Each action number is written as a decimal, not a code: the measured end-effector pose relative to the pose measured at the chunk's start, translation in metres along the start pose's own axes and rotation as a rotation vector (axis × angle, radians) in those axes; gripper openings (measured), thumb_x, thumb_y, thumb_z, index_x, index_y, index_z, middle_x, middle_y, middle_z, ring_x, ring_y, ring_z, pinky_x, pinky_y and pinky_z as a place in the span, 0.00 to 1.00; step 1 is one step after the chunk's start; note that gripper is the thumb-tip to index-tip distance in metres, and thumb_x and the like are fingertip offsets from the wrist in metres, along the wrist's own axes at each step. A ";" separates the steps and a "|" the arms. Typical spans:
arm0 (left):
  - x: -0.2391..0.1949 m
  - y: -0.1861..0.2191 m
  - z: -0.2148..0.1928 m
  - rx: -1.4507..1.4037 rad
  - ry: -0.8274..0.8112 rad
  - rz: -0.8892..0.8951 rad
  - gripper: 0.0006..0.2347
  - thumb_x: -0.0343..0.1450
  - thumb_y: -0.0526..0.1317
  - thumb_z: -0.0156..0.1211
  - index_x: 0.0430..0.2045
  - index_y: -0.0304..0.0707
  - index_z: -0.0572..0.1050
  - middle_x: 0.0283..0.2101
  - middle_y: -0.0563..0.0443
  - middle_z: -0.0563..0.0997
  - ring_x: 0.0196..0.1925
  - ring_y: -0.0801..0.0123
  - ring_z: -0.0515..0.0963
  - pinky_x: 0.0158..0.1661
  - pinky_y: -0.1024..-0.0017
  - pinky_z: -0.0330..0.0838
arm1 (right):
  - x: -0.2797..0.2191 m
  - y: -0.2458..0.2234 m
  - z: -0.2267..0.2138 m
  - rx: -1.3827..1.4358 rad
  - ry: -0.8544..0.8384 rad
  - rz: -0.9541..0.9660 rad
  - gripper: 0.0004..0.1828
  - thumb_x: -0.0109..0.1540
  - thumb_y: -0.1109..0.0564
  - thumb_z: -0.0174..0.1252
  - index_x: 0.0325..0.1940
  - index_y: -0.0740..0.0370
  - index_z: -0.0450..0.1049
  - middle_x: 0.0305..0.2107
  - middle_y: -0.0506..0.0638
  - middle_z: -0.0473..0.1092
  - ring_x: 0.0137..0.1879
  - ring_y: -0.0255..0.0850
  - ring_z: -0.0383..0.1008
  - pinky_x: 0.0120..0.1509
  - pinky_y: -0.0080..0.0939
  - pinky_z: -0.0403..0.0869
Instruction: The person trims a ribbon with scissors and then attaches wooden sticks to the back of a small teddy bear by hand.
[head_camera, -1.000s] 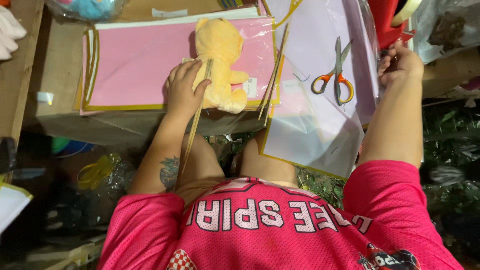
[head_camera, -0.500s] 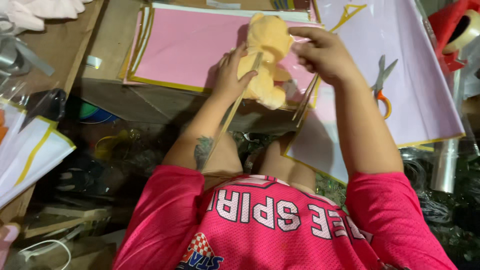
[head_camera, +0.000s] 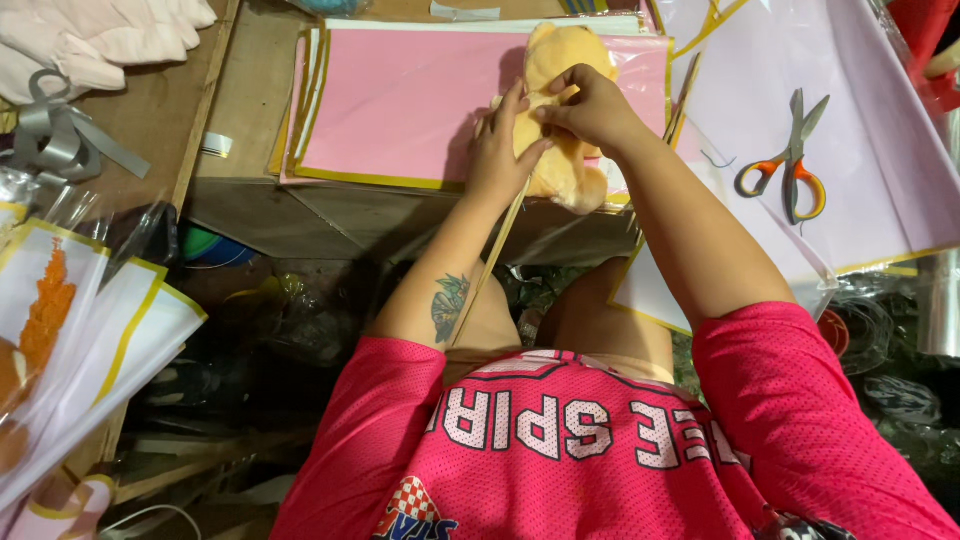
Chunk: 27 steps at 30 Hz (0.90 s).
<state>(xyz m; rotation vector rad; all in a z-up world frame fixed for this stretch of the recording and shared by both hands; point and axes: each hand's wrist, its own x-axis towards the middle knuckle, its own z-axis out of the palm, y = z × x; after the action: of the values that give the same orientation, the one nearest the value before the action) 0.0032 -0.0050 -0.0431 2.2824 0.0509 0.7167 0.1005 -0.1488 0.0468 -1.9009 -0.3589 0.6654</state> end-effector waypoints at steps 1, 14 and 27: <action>0.000 0.000 0.000 -0.001 -0.001 0.008 0.38 0.70 0.45 0.73 0.71 0.53 0.52 0.62 0.49 0.78 0.63 0.49 0.76 0.62 0.53 0.69 | 0.000 -0.001 0.002 -0.020 0.008 -0.005 0.19 0.63 0.57 0.69 0.48 0.53 0.64 0.33 0.53 0.76 0.36 0.38 0.81 0.42 0.35 0.81; 0.000 0.003 0.003 -0.048 -0.048 -0.093 0.24 0.70 0.46 0.71 0.60 0.40 0.74 0.68 0.41 0.65 0.69 0.47 0.64 0.69 0.50 0.64 | -0.032 -0.032 -0.006 -0.514 0.084 0.188 0.37 0.59 0.33 0.71 0.57 0.56 0.62 0.48 0.53 0.72 0.46 0.44 0.76 0.44 0.44 0.77; -0.002 0.003 -0.004 -0.043 -0.082 -0.134 0.21 0.73 0.46 0.63 0.60 0.38 0.74 0.66 0.41 0.67 0.70 0.49 0.64 0.70 0.51 0.61 | -0.049 0.037 -0.036 -0.374 0.238 -0.081 0.31 0.59 0.49 0.73 0.55 0.55 0.60 0.27 0.48 0.68 0.32 0.40 0.67 0.35 0.44 0.64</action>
<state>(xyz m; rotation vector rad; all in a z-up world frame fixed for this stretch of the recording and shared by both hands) -0.0014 -0.0050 -0.0404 2.2411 0.1473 0.5486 0.0809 -0.2168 0.0386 -2.2791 -0.4269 0.3265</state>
